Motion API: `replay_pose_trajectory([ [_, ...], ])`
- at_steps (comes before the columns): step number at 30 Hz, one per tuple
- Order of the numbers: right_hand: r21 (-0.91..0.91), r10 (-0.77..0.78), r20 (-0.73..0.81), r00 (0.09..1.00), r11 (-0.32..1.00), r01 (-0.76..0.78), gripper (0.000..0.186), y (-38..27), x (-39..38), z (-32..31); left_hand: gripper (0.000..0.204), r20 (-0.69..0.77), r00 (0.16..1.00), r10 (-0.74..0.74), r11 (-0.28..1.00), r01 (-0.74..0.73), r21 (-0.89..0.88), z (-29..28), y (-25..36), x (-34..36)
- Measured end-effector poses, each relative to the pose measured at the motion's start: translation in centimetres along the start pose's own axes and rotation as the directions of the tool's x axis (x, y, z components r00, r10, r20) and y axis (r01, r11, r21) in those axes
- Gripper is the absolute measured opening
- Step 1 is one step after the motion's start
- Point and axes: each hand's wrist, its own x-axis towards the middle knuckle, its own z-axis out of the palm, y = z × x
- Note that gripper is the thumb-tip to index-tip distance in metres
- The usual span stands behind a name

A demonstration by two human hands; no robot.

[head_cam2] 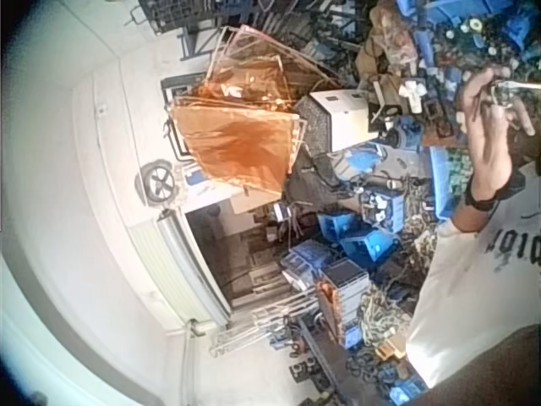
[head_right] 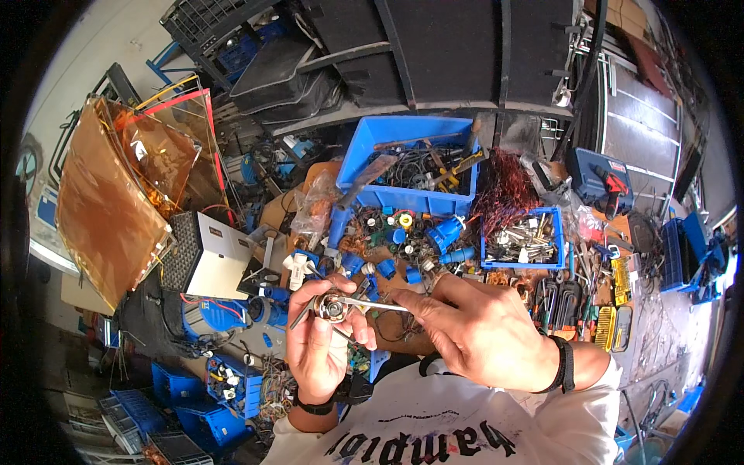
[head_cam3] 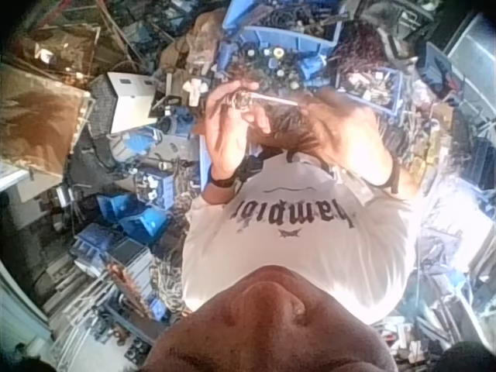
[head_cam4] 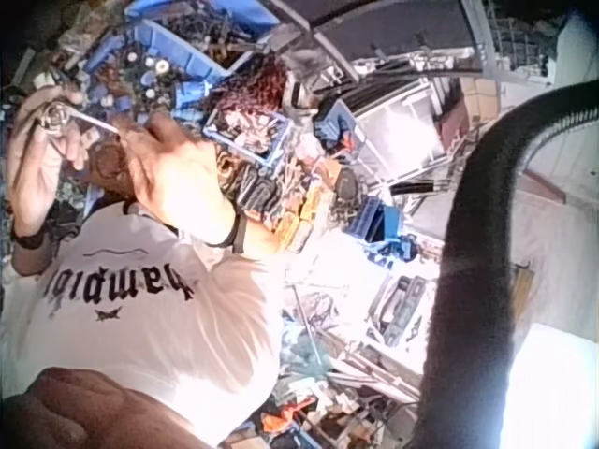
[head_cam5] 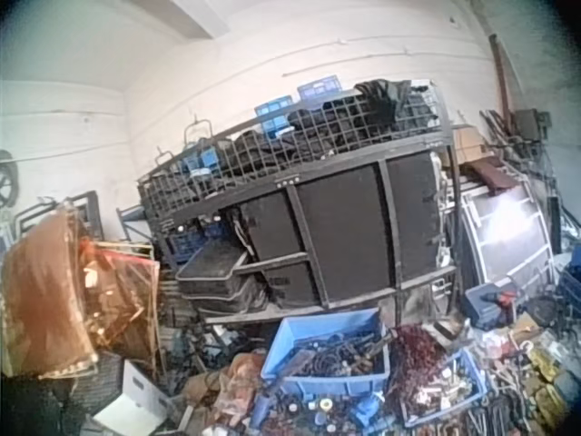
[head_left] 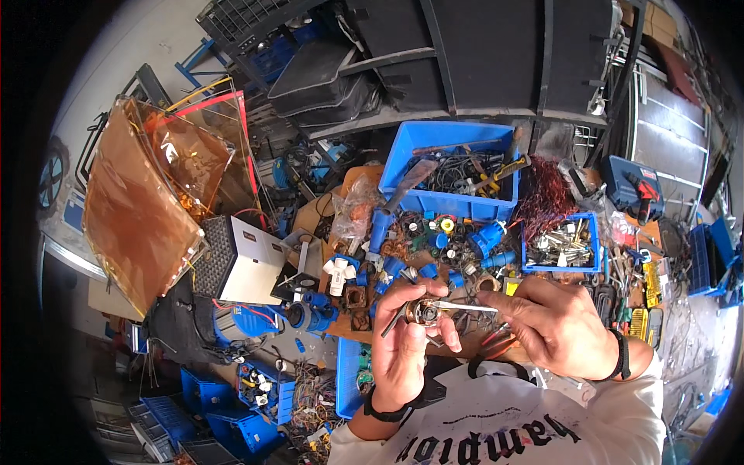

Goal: The person uses a screwdriver to manipulate the internal components of a small, cylindrical electronic device held in their left hand. They repeatedly probe and adjust parts within the device's casing while standing at a cluttered workbench.

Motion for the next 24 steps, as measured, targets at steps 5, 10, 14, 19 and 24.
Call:
replay_pose_trajectory([
  [5,-0.146,-0.086,-0.077,0.993,0.986,0.074,0.055,-0.1,-0.2,0.0,0.034,-0.032,0.999,0.003,0.999,-0.001,0.049,0.2,0.2,-0.5],
  [10,-0.242,-0.121,-0.075,0.990,0.965,0.100,0.054,-0.3,-0.3,-0.6,0.036,-0.025,0.999,0.020,0.993,-0.017,0.115,0.3,0.5,-0.7],
  [14,-0.265,-0.167,-0.106,0.980,0.955,0.134,0.053,-0.5,-0.1,-0.9,0.037,-0.046,0.999,0.017,0.989,-0.010,0.145,0.5,0.7,-1.0],
  [19,-0.305,-0.157,-0.096,0.983,0.945,0.121,0.055,-0.8,-0.2,-1.1,0.037,-0.037,0.998,0.041,0.985,-0.034,0.171,0.5,0.6,-1.1],
  [24,-0.302,-0.165,-0.080,0.983,0.944,0.134,0.058,-0.9,-0.2,-1.5,0.037,-0.033,0.998,0.053,0.983,-0.046,0.176,0.4,0.6,-1.3],
])
